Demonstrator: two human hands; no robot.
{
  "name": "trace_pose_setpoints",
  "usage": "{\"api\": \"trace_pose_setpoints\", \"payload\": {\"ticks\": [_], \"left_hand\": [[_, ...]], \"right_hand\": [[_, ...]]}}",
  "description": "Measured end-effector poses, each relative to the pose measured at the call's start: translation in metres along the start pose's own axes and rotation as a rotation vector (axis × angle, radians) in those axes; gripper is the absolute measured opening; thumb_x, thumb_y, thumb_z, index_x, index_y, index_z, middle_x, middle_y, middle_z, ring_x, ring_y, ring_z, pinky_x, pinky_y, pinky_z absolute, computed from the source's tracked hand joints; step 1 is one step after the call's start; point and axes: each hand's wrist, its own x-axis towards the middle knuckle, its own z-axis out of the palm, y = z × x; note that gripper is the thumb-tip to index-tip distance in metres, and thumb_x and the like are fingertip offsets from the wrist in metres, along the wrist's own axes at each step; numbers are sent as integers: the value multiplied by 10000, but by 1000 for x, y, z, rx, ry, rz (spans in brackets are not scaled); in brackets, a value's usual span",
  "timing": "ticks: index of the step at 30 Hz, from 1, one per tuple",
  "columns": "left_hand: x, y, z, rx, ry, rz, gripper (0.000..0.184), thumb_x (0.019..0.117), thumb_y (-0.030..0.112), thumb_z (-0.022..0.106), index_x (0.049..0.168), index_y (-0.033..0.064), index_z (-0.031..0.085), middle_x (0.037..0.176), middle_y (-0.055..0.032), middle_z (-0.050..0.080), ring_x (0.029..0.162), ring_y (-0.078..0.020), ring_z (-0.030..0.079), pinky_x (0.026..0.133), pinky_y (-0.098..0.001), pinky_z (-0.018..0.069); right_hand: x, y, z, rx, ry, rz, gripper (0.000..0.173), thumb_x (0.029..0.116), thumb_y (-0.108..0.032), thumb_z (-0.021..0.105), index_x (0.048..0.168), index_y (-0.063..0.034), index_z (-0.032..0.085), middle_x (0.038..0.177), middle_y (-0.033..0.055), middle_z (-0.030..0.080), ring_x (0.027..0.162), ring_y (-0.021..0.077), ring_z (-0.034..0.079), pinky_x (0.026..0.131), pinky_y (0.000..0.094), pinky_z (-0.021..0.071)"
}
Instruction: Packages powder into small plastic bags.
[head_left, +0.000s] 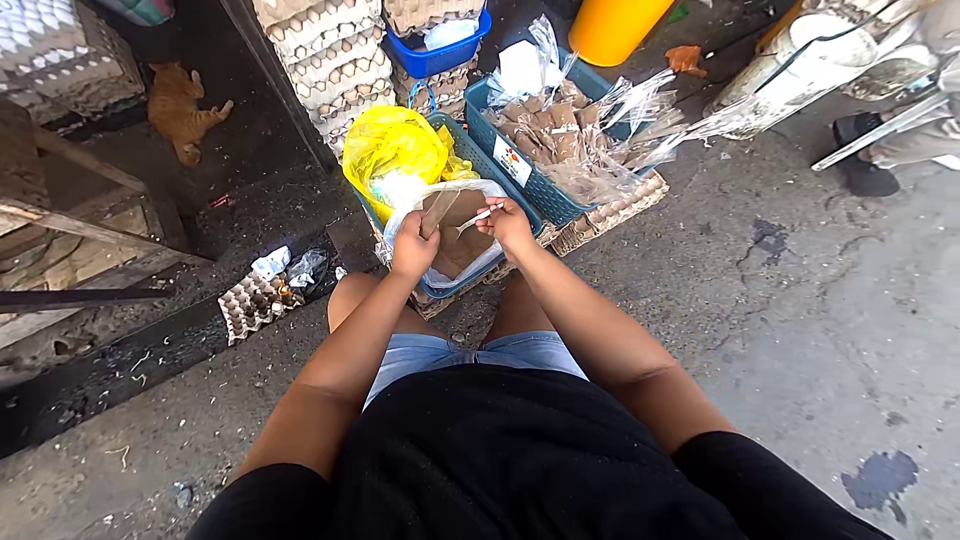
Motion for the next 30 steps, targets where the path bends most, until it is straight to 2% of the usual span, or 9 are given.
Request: {"api": "trace_pose_setpoints", "payload": {"ticks": [3, 7, 14, 20, 24, 27, 30], "left_hand": [[0, 0, 0, -10, -3, 7, 316, 938, 96, 676, 1187, -95, 644, 1160, -268, 678, 1087, -361, 678, 992, -496, 522], [0, -1, 2, -17, 3, 29, 302, 930, 88, 682, 1166, -97, 650, 1136, -266, 683, 1068, -364, 681, 981, -492, 526], [-1, -1, 2, -5, -10, 26, 302, 933, 99, 680, 1168, -89, 651, 1128, -264, 684, 1058, -363, 684, 968, -503, 532], [1, -1, 2, 5, -36, 9, 305, 918, 89, 692, 1173, -73, 651, 1144, -251, 680, 1071, -355, 678, 973, -508, 528], [2, 1, 0, 17, -71, -15, 325, 910, 85, 697, 1188, -75, 645, 1162, -252, 675, 1104, -361, 666, 999, -516, 514], [7, 3, -5, 22, -98, -44, 365, 923, 104, 687, 1231, -83, 625, 1192, -265, 663, 1134, -379, 654, 1018, -529, 502], [6, -1, -5, -94, -81, -89, 337, 927, 105, 697, 1209, -70, 637, 1145, -252, 678, 1082, -337, 671, 990, -500, 520]], "right_hand": [[-2, -25, -21, 160, 67, 16, 329, 1114, -77, 333, 1411, 16, 439, 1092, 124, 640, 787, 114, 677, 741, 271, 582], [-10, -61, -43, 270, 103, -41, 279, 1105, -58, 347, 1352, -3, 463, 993, 77, 653, 731, 109, 675, 710, 264, 589], [-23, -111, -52, 263, 91, -186, 272, 1105, -61, 358, 1344, -14, 481, 977, 60, 659, 722, 107, 680, 704, 260, 597], [-25, -103, -28, 27, -47, -205, 327, 1113, -89, 341, 1406, -2, 455, 1078, 102, 652, 778, 114, 678, 738, 275, 587], [-29, -88, -9, -118, -195, -224, 302, 1107, -89, 362, 1347, -5, 525, 1154, 116, 654, 873, 123, 680, 793, 294, 576], [-35, -88, -8, -181, -290, -373, 285, 1094, -82, 389, 1304, 11, 558, 1183, 124, 660, 961, 124, 678, 863, 298, 563], [-43, -83, -28, -91, -188, -622, 321, 1079, -91, 373, 1318, 37, 545, 1190, 119, 665, 996, 130, 682, 891, 320, 575]]}}
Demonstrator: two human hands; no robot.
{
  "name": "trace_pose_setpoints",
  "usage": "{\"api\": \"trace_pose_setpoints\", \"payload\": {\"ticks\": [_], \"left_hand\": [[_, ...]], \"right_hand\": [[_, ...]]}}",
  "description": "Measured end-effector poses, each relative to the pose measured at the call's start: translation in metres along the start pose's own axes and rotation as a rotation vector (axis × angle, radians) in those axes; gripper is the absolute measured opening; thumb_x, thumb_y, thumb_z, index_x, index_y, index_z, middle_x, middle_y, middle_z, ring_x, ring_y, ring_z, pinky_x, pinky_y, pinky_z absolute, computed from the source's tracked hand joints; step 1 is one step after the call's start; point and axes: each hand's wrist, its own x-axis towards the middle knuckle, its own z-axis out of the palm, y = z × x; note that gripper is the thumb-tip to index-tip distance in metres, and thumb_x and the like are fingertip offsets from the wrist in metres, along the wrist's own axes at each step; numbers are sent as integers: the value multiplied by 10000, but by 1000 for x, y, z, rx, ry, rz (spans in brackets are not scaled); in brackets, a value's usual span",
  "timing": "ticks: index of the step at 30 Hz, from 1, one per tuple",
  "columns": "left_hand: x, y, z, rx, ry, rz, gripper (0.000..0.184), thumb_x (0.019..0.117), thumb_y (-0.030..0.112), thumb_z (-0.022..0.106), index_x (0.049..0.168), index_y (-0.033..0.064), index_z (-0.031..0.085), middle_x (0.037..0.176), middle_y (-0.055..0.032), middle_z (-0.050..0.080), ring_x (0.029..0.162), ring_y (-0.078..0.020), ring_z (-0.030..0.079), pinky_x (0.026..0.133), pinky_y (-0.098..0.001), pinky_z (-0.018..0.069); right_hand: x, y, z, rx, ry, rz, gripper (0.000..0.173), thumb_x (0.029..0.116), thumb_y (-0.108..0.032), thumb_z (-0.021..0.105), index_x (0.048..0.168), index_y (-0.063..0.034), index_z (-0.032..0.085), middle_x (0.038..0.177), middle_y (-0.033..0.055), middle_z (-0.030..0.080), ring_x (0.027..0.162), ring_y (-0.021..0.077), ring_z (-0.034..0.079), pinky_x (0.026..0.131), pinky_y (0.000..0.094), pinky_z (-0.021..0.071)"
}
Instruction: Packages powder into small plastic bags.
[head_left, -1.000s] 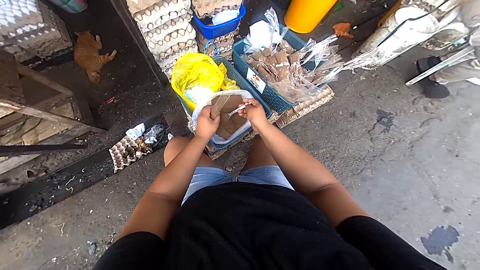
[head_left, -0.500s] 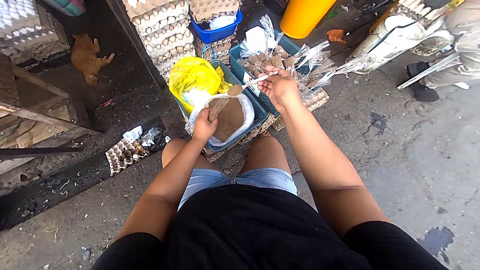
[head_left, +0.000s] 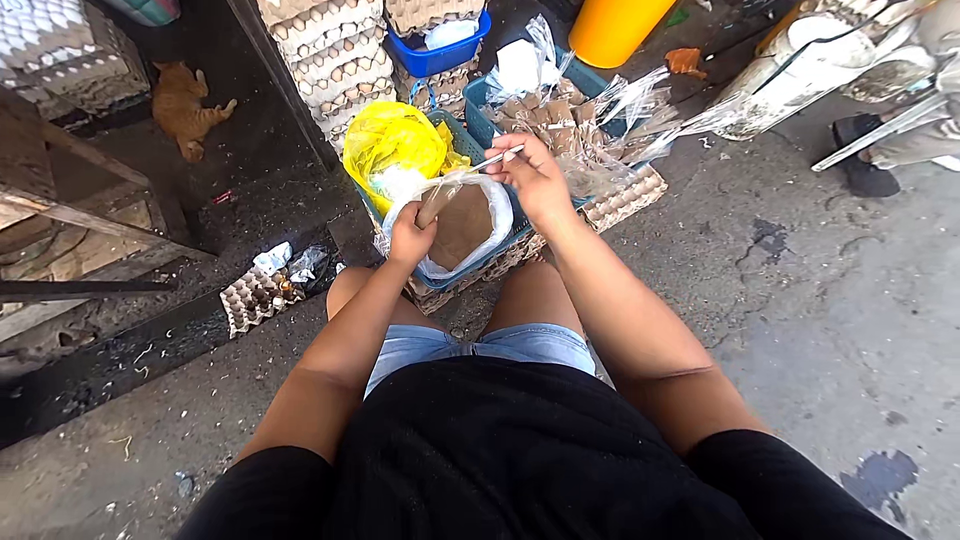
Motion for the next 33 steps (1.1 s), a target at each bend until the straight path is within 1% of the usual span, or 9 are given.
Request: {"api": "trace_pose_setpoints", "payload": {"ticks": [3, 7, 11, 15, 17, 19, 21, 26, 33], "left_hand": [[9, 2, -9, -251, 5, -89, 300, 945, 89, 698, 1202, -49, 632, 1039, -198, 689, 895, -241, 681, 849, -430, 567], [23, 16, -27, -579, -14, -172, 305, 978, 60, 651, 1268, -3, 582, 983, -104, 668, 771, -138, 638, 729, -314, 562], [43, 49, -55, -864, 1, -189, 306, 1097, 294, 426, 1246, 80, 586, 1005, -25, 676, 784, -77, 636, 689, -230, 539], [57, 75, -79, -1026, 35, -196, 455, 1077, 509, 407, 1242, 152, 635, 998, 15, 666, 819, -74, 635, 744, -241, 545], [74, 86, -85, -1062, 86, -140, 313, 1102, 324, 434, 1205, 96, 623, 1011, -15, 665, 848, -99, 637, 799, -278, 551], [88, 96, -85, -1005, 136, -106, 234, 1089, 180, 477, 1216, 32, 608, 1075, -58, 659, 912, -122, 633, 844, -313, 543], [92, 100, -84, -826, 158, -89, 264, 1055, 171, 556, 1223, -12, 644, 1125, -117, 677, 973, -169, 639, 884, -376, 539], [107, 126, -95, -403, 188, -118, 166, 961, 112, 710, 1010, -47, 709, 936, -129, 686, 867, -162, 615, 850, -373, 508], [89, 155, -112, 33, 218, 185, 151, 978, 128, 694, 1036, 11, 769, 1157, -177, 701, 1143, -300, 640, 1015, -487, 500]], "right_hand": [[-16, 10, -16, 54, 217, -44, 314, 1087, -105, 356, 1325, 24, 515, 1162, 93, 670, 947, 116, 680, 868, 321, 577], [-44, 61, -7, -213, 111, 249, 335, 1070, -72, 402, 1352, 39, 544, 1258, 183, 653, 1020, 200, 695, 899, 376, 576], [-74, 88, 8, -359, 222, 233, 480, 1007, -71, 534, 1463, 56, 455, 1467, 294, 461, 1061, 284, 666, 888, 375, 577], [-127, 91, 9, -578, 271, -321, 351, 1000, -125, 542, 1264, 99, 599, 1336, 348, 548, 1193, 381, 621, 994, 456, 543], [-156, 99, 19, -612, 165, -570, 234, 1046, -208, 491, 1198, -84, 620, 1267, 171, 597, 1217, 233, 599, 1045, 341, 505], [-183, 113, 30, -522, -16, -536, 223, 1028, -168, 503, 1169, -94, 659, 1208, 122, 654, 1151, 176, 645, 1005, 294, 528], [-202, 117, 31, -436, -160, -275, 279, 959, -39, 543, 1168, 52, 704, 1071, 187, 732, 968, 281, 728, 884, 424, 600], [-189, 108, 17, -499, -398, 116, 337, 1001, -26, 527, 1285, 132, 616, 1148, 308, 686, 1076, 454, 674, 1000, 544, 515], [-192, 120, 12, -527, -515, 55, 306, 1009, -48, 529, 1239, 88, 676, 1143, 280, 708, 1108, 445, 674, 1035, 550, 496]]}}
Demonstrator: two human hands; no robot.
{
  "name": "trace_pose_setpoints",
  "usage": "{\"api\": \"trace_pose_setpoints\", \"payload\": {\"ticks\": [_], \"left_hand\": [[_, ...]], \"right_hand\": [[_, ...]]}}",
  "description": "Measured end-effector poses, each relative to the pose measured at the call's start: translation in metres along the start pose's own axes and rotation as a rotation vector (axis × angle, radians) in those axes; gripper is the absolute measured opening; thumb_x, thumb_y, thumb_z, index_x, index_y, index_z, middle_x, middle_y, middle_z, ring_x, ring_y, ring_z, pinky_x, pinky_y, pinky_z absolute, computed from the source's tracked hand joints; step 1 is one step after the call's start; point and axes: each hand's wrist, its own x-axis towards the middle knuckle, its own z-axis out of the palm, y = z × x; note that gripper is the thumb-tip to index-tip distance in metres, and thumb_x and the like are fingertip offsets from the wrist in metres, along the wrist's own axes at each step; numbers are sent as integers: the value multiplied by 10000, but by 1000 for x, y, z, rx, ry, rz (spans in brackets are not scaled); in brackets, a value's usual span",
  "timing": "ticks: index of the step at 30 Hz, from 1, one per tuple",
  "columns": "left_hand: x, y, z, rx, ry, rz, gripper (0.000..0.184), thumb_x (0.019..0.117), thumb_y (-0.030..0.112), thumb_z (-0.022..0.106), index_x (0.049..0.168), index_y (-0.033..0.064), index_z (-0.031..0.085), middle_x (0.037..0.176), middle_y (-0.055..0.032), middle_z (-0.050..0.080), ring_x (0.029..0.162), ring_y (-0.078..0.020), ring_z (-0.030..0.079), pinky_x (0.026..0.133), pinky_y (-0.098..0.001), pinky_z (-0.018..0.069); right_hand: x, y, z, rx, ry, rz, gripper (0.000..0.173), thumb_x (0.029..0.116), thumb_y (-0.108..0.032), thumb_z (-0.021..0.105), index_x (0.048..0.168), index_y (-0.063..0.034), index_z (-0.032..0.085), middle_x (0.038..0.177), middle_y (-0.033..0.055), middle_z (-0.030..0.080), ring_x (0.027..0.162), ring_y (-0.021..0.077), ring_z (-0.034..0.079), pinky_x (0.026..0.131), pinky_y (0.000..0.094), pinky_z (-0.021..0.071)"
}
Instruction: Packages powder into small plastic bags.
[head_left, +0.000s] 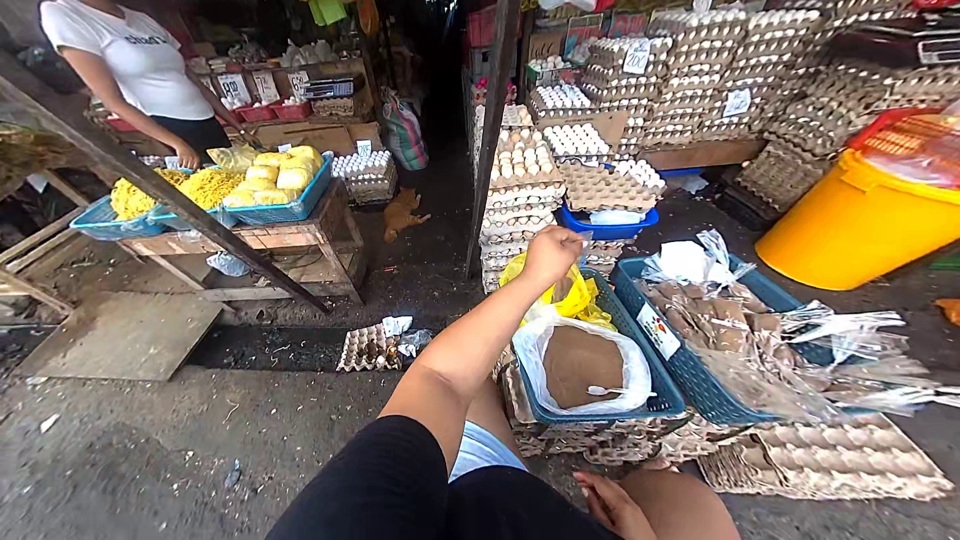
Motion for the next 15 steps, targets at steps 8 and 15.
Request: {"api": "trace_pose_setpoints", "payload": {"ticks": [8, 15], "left_hand": [[-44, 26, 21, 17, -202, 182, 174, 987, 136, 663, 999, 7, 780, 1162, -160, 709, 1207, -286, 604, 1082, -462, 438], [-82, 61, 19, -265, -615, 402, 196, 973, 92, 660, 961, -79, 754, 1112, -189, 714, 1135, -200, 640, 1016, -321, 483]], "right_hand": [[-2, -10, -6, -48, 387, -269, 265, 959, -50, 531, 1083, 60, 737, 974, 189, 746, 940, 336, 719, 920, 463, 561], [23, -45, -80, 35, 641, -168, 556, 1070, -311, 380, 1399, 106, 545, 1373, 303, 577, 1267, 289, 590, 1070, 382, 471]]}}
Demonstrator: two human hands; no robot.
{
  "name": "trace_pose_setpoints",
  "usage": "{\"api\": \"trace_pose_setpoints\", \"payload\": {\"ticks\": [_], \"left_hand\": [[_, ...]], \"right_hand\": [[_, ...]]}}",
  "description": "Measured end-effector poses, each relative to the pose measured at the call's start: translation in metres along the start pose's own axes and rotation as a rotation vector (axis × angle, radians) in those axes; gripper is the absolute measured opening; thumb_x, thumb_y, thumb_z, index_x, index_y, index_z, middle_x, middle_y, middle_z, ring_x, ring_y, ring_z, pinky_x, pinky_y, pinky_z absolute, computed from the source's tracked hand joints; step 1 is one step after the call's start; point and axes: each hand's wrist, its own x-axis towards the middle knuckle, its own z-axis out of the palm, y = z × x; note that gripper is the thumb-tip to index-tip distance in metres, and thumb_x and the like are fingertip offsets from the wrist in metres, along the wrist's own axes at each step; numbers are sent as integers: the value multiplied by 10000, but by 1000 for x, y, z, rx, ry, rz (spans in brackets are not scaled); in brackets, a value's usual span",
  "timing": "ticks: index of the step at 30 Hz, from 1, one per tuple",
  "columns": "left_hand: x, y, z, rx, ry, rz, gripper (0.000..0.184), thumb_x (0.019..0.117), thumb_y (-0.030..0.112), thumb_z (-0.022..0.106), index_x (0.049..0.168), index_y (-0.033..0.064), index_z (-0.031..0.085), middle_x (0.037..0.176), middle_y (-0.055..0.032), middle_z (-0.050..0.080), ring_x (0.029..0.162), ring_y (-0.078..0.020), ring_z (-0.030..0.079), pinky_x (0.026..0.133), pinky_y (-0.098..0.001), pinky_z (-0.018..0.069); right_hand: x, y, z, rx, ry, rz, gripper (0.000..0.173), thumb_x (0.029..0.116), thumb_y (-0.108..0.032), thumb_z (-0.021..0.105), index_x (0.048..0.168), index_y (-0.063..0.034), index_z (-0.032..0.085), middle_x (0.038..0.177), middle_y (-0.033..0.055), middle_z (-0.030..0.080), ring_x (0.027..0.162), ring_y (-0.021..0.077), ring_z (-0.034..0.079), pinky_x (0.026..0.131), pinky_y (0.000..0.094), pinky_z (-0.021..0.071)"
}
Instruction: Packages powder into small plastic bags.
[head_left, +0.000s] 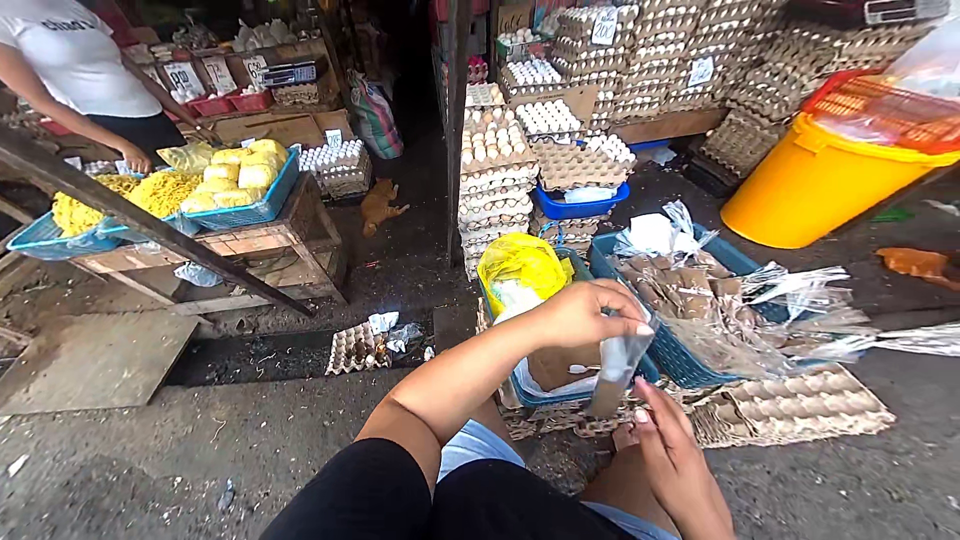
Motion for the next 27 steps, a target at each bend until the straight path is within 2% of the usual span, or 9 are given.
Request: {"api": "trace_pose_setpoints", "payload": {"ticks": [2, 5, 11, 15, 18, 21, 23, 25, 27], "left_hand": [[-2, 3, 13, -37, -68, 51, 174, 944, 78, 692, 916, -80, 757, 1086, -186, 718, 1115, -205, 644, 1006, -326, 486], [-3, -6, 25, -59, -114, 54, 180, 950, 82, 687, 919, -81, 755, 1094, -190, 715, 1110, -208, 647, 999, -322, 492], [-23, -22, 39, -91, -26, 45, 184, 946, 93, 701, 901, -77, 758, 1070, -179, 725, 1093, -190, 657, 990, -310, 499], [-32, -29, 36, -28, -2, -61, 190, 950, 106, 705, 924, -75, 758, 1144, -208, 705, 1153, -234, 638, 1022, -338, 489], [-32, -23, 24, 34, 135, -178, 242, 952, 71, 695, 1140, -80, 712, 1253, -249, 643, 1156, -277, 634, 1004, -360, 515], [-36, 11, -25, 127, 395, -261, 660, 960, 70, 682, 1545, -15, 387, 1376, -248, 585, 1104, -273, 672, 957, -395, 556], [-62, 49, -65, 188, 706, -86, 771, 976, 54, 650, 1599, -16, 200, 1328, -182, 616, 1043, -193, 688, 929, -362, 572], [-117, 105, -95, 314, 1018, 354, 622, 1021, 132, 599, 1516, -55, 271, 1248, -140, 665, 1060, -188, 694, 961, -385, 584], [-173, 170, -104, 484, 1444, 839, 362, 1023, 344, 483, 1040, -10, 554, 818, -52, 652, 712, -136, 655, 600, -300, 561]], "right_hand": [[8, -4, -5, 180, -59, 48, 602, 1079, -376, 382, 1435, 93, 506, 1329, 185, 646, 1219, 110, 617, 1051, 270, 485], [6, 0, -5, 447, -226, 140, 498, 1087, -370, 424, 1349, 12, 610, 1158, 30, 745, 1088, 82, 694, 995, 298, 555], [-32, 23, 21, 690, -340, 325, 259, 1002, -125, 550, 1201, -32, 687, 1049, 1, 765, 983, 117, 730, 923, 314, 596], [-37, 11, 35, 709, -322, 486, 258, 1019, -38, 452, 1197, 29, 626, 956, -5, 749, 883, 95, 731, 856, 303, 616], [-31, 10, 39, 605, -272, 549, 256, 1035, -52, 455, 1198, 65, 615, 894, 0, 724, 795, 60, 708, 785, 260, 609], [-32, 13, 40, 534, -217, 602, 272, 1046, -98, 449, 1192, 58, 618, 877, -2, 713, 732, 30, 686, 715, 216, 598], [-36, 16, 35, 525, -207, 632, 271, 1045, -107, 445, 1179, 49, 622, 874, -5, 713, 715, 23, 675, 699, 202, 588], [-38, 22, 28, 532, -206, 684, 261, 1051, -106, 455, 1182, 51, 618, 850, -2, 701, 692, 34, 668, 682, 212, 587], [-47, 28, 25, 540, -216, 744, 252, 1054, -116, 458, 1190, 34, 608, 824, -23, 690, 672, 23, 657, 670, 204, 583]]}}
